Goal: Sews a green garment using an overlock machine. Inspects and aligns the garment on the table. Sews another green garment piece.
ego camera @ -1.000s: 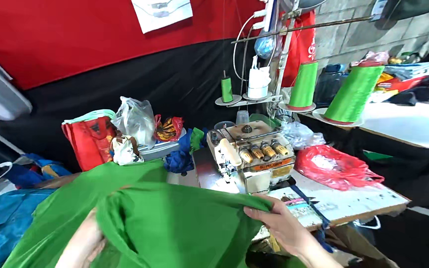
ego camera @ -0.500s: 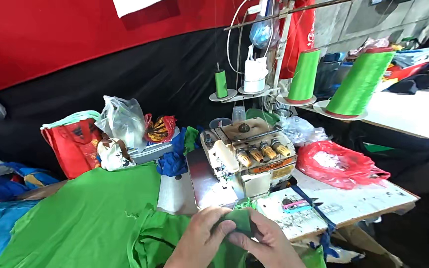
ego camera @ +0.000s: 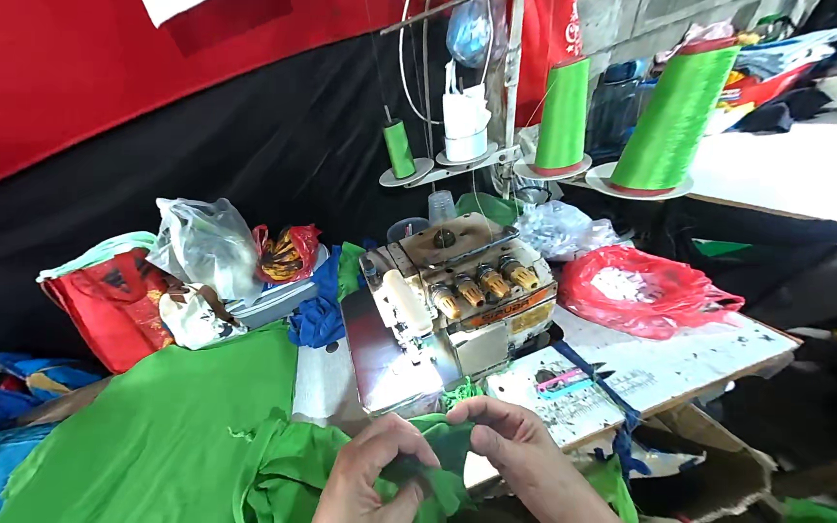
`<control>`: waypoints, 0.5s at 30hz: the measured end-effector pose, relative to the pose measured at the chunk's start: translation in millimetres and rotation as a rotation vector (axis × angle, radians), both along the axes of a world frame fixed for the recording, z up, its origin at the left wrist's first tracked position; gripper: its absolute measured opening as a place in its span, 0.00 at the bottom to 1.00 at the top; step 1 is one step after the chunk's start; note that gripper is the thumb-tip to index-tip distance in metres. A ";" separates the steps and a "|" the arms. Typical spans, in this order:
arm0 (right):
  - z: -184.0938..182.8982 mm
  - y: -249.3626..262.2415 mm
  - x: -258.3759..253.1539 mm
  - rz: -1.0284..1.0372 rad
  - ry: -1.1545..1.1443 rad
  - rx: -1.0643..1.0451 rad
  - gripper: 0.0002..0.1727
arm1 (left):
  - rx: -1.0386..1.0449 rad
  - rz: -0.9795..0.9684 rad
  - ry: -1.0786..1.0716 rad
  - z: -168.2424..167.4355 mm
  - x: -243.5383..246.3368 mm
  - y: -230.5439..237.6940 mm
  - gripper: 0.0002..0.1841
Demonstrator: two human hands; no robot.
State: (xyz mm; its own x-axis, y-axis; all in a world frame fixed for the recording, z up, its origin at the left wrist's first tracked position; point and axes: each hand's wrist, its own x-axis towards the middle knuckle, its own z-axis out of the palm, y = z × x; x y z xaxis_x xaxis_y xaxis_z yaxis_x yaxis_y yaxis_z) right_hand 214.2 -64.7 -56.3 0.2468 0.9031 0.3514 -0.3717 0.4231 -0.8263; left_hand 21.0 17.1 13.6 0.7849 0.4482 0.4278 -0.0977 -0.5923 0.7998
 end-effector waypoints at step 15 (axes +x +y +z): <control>20.2 3.5 5.0 -0.233 -0.201 0.061 0.08 | 0.106 0.167 -0.022 -3.6 23.6 -5.8 0.05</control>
